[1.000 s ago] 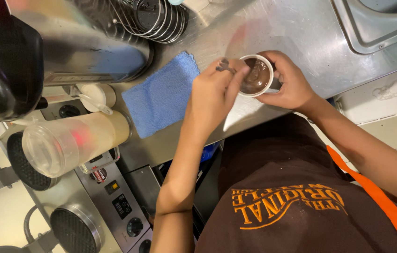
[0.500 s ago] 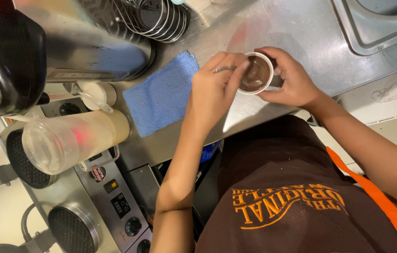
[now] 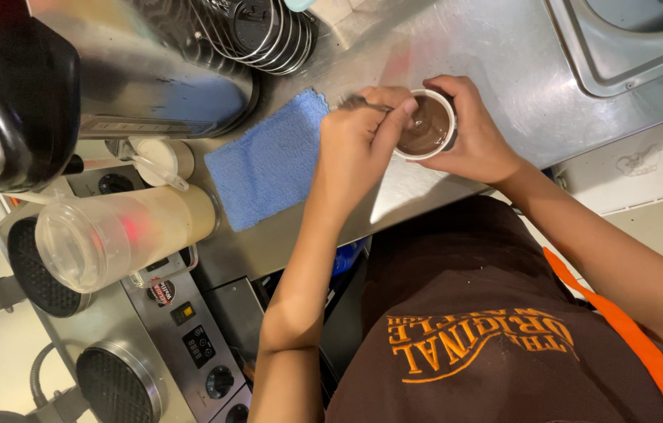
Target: The person stirs a dark beverage in a cup with a fork, dispenses hot water from a kettle into the cup, and places a lid on the cup by hand.
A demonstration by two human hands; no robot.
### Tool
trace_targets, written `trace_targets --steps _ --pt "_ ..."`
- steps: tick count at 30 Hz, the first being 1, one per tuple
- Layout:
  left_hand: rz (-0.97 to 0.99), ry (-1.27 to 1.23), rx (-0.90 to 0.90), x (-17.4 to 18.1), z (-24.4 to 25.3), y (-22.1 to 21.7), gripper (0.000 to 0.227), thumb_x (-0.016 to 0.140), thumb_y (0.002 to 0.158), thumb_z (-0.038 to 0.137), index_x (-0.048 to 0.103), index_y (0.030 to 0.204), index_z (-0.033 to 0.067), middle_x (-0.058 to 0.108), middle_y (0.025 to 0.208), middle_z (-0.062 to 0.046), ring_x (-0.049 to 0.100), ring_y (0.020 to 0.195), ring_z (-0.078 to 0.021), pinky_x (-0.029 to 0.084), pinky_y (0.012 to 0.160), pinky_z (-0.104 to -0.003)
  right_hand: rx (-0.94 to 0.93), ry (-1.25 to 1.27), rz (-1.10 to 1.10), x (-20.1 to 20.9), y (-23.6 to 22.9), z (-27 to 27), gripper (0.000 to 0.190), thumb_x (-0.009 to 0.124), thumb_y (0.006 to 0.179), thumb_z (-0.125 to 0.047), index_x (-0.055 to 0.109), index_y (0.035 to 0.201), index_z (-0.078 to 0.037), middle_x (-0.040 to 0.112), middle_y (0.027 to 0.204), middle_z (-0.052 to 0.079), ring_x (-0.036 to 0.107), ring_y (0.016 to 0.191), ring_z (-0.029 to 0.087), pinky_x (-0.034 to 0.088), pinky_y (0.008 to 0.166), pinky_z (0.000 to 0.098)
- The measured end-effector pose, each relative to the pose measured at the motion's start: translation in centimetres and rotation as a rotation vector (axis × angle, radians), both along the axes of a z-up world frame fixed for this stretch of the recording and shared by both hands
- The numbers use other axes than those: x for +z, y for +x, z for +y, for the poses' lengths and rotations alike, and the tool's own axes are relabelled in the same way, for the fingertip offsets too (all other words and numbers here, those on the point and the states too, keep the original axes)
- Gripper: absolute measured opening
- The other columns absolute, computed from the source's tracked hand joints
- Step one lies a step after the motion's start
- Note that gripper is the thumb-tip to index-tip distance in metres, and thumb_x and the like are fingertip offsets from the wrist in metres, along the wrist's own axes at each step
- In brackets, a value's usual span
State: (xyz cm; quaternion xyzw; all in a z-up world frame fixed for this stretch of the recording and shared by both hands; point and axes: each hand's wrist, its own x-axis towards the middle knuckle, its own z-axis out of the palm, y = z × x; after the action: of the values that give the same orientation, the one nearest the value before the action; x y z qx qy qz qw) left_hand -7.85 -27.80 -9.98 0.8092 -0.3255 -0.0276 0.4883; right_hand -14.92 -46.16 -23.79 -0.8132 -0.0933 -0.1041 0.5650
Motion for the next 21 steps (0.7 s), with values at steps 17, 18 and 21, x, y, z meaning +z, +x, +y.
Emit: trace_targets --steps 17,18,21 --pt "-0.004 0.023 0.087 0.0 0.0 -0.1 0.021 0.071 0.097 0.012 0.069 0.085 -0.0059 0.072 0.086 -0.015 0.070 0.069 -0.0240 0.054 0.064 -0.032 0.037 -0.035 0.023 1.3 0.4 -0.3 0.105 0.094 0.068 -0.019 0.033 0.153 -0.007 0.042 0.142 0.020 0.046 0.138 0.035 0.042 0.117 0.0447" --pt "-0.082 0.060 0.111 -0.2 -0.1 0.0 0.029 0.073 0.095 0.011 0.065 0.075 -0.0070 0.073 0.089 -0.016 0.067 0.065 -0.0260 0.052 0.062 -0.034 0.026 -0.039 0.000 1.1 0.4 -0.1 0.109 0.096 0.068 -0.022 0.031 0.154 -0.006 0.040 0.141 0.022 0.044 0.138 0.036 0.042 0.117 0.0447" --pt "-0.009 -0.044 -0.002 -0.4 0.3 -0.2 0.023 0.070 0.098 0.012 0.069 0.082 -0.0049 0.075 0.092 -0.012 0.072 0.072 -0.0235 0.056 0.066 -0.033 0.008 -0.016 0.058 0.8 0.3 -0.1 0.105 0.094 0.072 -0.020 0.030 0.155 -0.008 0.042 0.145 0.020 0.049 0.139 0.032 0.045 0.117 0.0428"
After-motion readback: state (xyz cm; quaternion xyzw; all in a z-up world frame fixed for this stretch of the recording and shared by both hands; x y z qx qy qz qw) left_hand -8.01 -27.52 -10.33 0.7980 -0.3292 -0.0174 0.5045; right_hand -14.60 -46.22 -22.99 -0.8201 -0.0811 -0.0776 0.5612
